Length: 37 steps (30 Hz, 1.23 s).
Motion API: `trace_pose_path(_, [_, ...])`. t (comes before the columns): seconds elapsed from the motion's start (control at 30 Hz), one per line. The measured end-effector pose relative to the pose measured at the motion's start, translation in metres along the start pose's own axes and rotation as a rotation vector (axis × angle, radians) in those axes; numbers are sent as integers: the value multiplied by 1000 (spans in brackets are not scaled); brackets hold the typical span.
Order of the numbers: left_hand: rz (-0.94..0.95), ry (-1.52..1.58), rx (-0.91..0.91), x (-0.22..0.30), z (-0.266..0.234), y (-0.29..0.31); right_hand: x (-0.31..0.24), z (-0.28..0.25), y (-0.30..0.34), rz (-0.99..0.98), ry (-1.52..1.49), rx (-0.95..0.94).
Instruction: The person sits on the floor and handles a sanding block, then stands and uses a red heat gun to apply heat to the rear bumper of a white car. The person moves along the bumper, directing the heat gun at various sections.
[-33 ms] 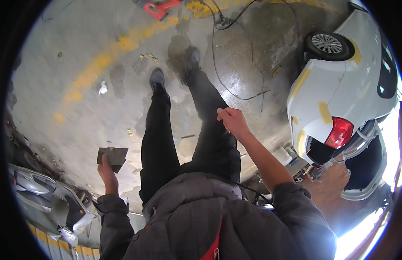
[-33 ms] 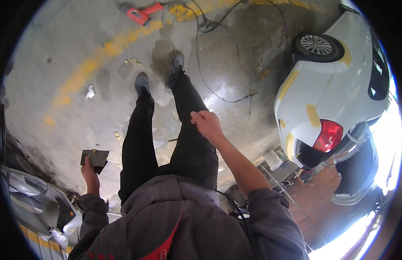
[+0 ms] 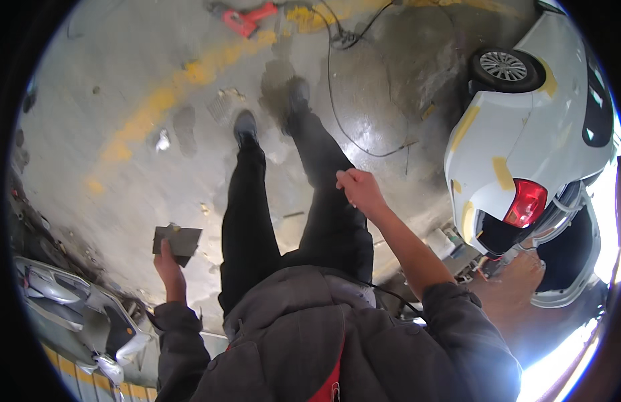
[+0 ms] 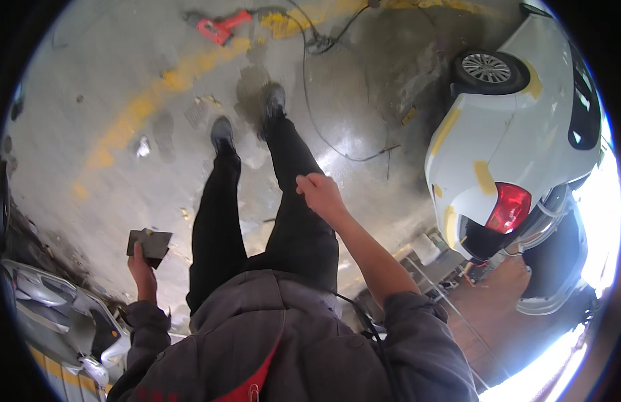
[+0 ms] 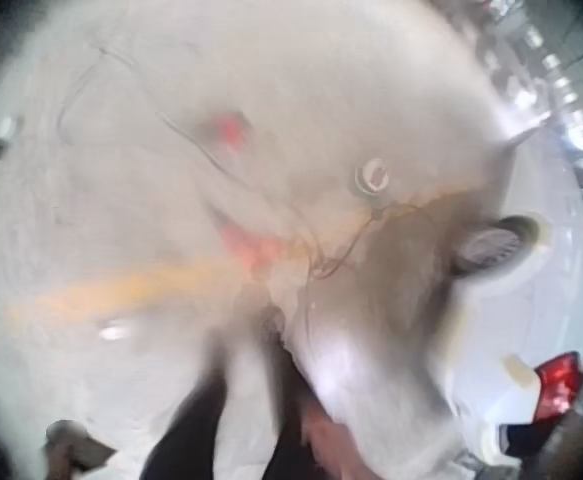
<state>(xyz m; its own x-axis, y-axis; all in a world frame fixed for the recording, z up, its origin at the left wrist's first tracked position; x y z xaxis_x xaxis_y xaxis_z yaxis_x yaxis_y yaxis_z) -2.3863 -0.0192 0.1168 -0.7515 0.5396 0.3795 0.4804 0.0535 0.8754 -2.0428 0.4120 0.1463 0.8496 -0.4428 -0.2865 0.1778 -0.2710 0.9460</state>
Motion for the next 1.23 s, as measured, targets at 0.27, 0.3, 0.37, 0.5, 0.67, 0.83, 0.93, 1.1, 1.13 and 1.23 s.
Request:
trace_pose_path(0.27, [360,500,-810,194,134,195,-122,48,159,-517,-523,-478])
trace_pose_path(0.3, [422,449,-919,212,144,221,-139,49,182,-588,-635,-524])
trace_pose_path(0.37, [432,383,-1103,233,162,259,-160,46,219,-732,-777,-554])
trace_pose_path(0.5, [478,81,-1237,243,186,308,-165,31,269,-831,-793,-410])
trace_pose_path(0.67, [470,44,-1314,227,232,385,-116,26,302,-920,-1100,56])
trace_pose_path(0.83, [629,-220,-1210,173,263,413,36,13,325,-754,-1365,884])
trace_pose_path(0.93, [684,-464,-1399,125,267,474,110,22,396,-751,-1354,1223])
trace_pose_path(1.1, [878,-670,-1637,23,246,549,162,94,527,-735,-376,1901])
trace_pose_path(1.13, [906,-683,-1675,2,237,566,168,111,548,-742,-325,1983])
trace_pose_path(1.23, [989,-739,-1703,-52,207,590,193,165,596,-731,-95,2132])
Point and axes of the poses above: each hand's wrist, its own y-axis away from the middle knuckle, its own z-axis out of the palm, x = y × z, the point moved 4 cm from there along -y, towards the middle knuckle, and after that the axes turned 6 degrees about -z, right-handed, at the moved point
